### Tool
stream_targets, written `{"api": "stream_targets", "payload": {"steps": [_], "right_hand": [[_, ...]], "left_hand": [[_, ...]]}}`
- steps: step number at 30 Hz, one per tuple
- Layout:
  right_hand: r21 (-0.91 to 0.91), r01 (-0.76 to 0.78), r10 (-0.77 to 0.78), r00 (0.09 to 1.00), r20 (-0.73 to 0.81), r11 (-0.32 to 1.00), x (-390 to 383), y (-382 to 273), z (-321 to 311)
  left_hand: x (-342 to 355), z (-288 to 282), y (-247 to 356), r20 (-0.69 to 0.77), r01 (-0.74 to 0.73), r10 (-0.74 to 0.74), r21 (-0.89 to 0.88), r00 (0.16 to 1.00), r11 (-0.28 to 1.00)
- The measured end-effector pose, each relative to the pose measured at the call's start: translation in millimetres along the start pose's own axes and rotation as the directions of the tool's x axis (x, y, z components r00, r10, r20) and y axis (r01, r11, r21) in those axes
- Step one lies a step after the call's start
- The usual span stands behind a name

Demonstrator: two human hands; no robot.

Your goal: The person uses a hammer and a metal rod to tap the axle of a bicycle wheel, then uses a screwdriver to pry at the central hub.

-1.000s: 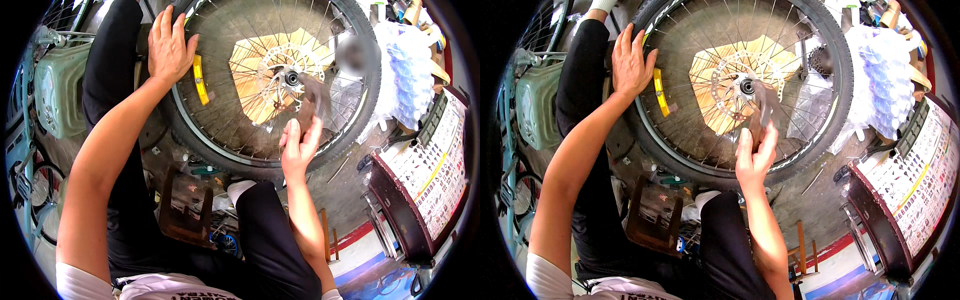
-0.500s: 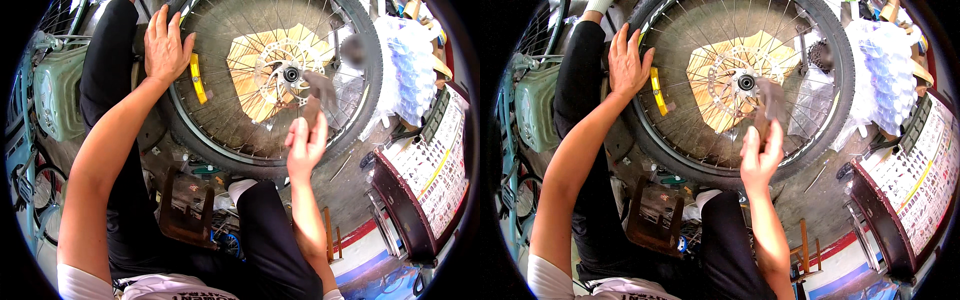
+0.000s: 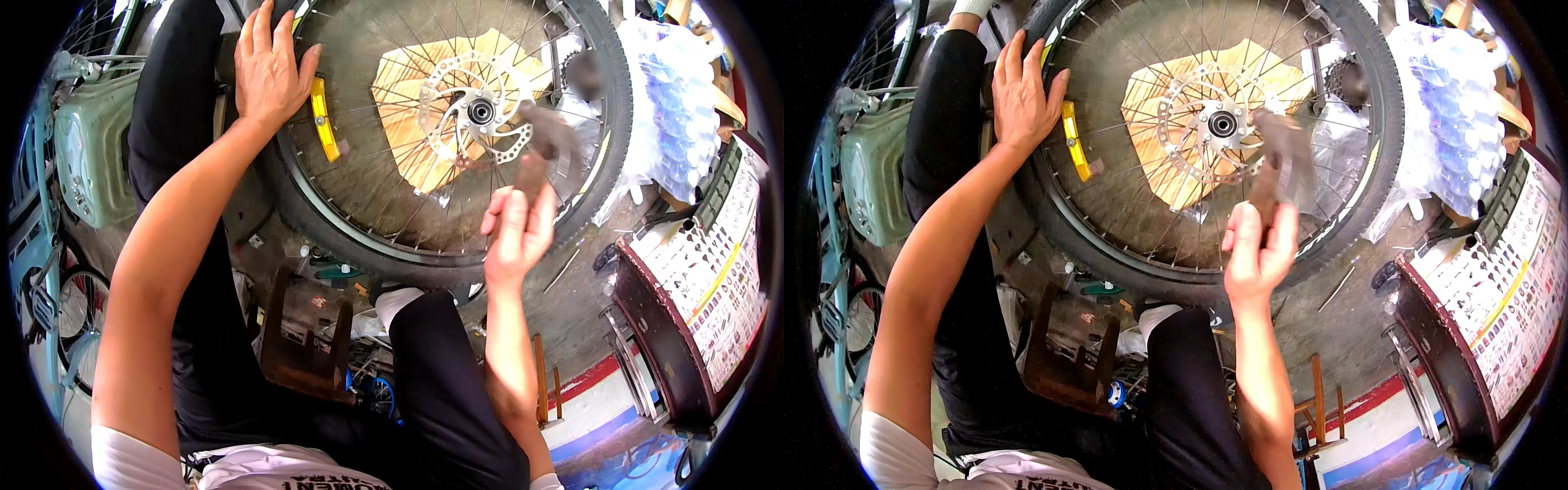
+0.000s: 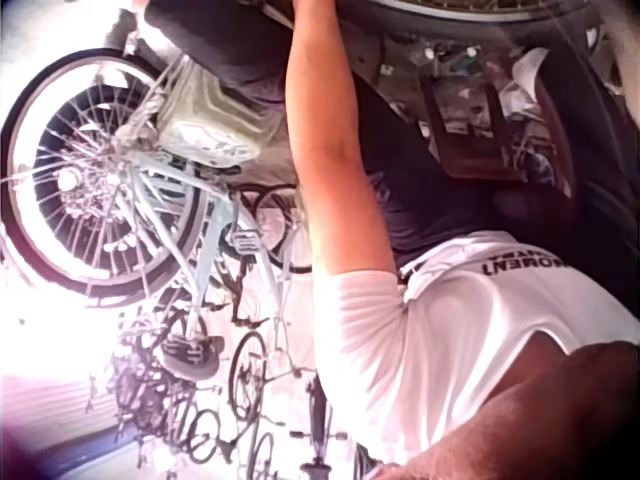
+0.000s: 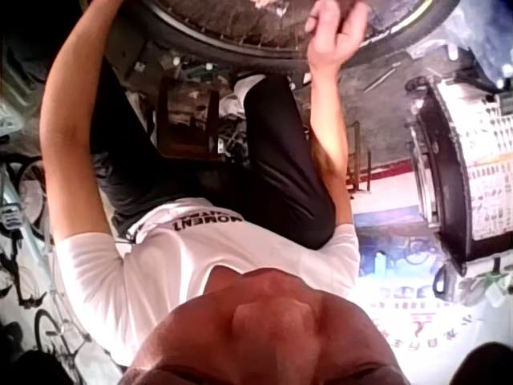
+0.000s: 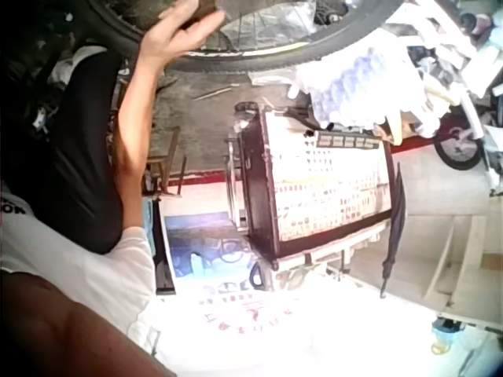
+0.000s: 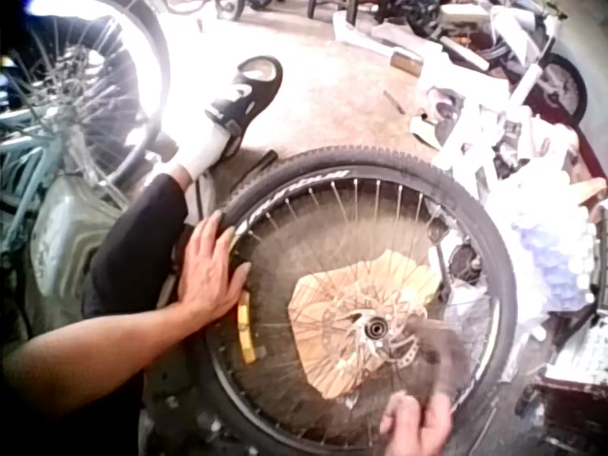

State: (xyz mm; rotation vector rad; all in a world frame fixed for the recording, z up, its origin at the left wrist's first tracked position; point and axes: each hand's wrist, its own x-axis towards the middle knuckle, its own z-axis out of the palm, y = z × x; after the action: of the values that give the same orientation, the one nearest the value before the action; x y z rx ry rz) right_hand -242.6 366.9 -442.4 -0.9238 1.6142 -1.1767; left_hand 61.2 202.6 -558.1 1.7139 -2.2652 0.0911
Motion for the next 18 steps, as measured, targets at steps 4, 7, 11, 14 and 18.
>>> {"api": "stream_targets", "payload": {"steps": [4, 7, 11, 14, 18], "right_hand": [[0.024, 0.199, -0.197, 0.979, -0.052, 0.980, 9, -17, 3], [0.055, 0.078, -0.077, 0.997, -0.023, 0.995, 9, 3, 4], [0.068, -0.161, 0.163, 0.986, -0.023, 0.985, 6, 7, 1], [0.070, 0.014, -0.010, 0.998, -0.054, 0.997, 8, -17, 0], [0.012, 0.152, -0.151, 0.984, -0.093, 0.988, 13, -17, 2]], "left_hand": [[-1, -2, 0, 0.013, 0.015, -0.015, -0.004, 1.000, 1.000], [0, 0, -2, -0.002, 0.009, -0.009, -0.014, 1.000, 1.000], [0, -2, 1, -0.015, -0.013, 0.013, -0.026, 1.000, 1.000], [-3, -2, -2, -0.018, -0.016, 0.015, -0.025, 1.000, 1.000], [-2, -1, -6, -0.006, -0.022, 0.022, -0.006, 1.000, 1.000]]}}
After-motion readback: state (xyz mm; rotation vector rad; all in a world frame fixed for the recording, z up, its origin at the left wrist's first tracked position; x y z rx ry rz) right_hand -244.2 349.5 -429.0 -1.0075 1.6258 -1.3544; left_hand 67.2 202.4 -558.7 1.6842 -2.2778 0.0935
